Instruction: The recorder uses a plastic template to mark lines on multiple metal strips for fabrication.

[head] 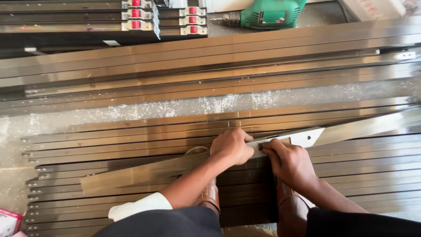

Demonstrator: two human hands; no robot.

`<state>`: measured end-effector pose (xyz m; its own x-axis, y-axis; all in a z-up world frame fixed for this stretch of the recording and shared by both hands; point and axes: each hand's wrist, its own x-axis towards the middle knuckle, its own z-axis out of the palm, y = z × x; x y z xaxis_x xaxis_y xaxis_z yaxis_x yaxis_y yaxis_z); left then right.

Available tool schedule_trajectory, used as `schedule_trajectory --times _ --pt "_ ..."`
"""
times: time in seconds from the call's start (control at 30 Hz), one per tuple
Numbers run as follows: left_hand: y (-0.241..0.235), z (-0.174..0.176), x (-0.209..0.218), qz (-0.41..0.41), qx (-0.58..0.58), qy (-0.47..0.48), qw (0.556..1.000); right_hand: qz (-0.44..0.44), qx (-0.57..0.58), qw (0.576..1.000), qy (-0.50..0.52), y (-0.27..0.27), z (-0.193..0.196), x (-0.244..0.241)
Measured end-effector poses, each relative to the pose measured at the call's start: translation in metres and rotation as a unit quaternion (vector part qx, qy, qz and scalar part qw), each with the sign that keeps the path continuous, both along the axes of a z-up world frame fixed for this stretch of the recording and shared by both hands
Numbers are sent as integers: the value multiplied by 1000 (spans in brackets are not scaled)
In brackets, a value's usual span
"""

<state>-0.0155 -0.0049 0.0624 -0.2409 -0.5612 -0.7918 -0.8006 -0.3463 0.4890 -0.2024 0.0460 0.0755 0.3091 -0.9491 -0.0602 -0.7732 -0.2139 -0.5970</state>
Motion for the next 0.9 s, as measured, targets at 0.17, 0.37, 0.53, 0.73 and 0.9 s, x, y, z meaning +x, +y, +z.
schedule_trajectory --times 0.17,0.37,0.53,0.73,0.9 --pt "-2 1 -3 -8 -12 -6 1000 3 -44 998 45 -2 -3 3" --pt "0 3 -1 -8 -10 0 1000 74 -71 992 72 -4 3 6" --pt "1 7 1 -3 -17 0 1000 133 -2 978 158 -12 -2 0" --pt "0 11 -2 -8 -17 -1 1000 141 49 974 173 -17 2 -6" --pt "5 -3 1 18 -75 24 997 50 42 996 65 -8 -13 -9"
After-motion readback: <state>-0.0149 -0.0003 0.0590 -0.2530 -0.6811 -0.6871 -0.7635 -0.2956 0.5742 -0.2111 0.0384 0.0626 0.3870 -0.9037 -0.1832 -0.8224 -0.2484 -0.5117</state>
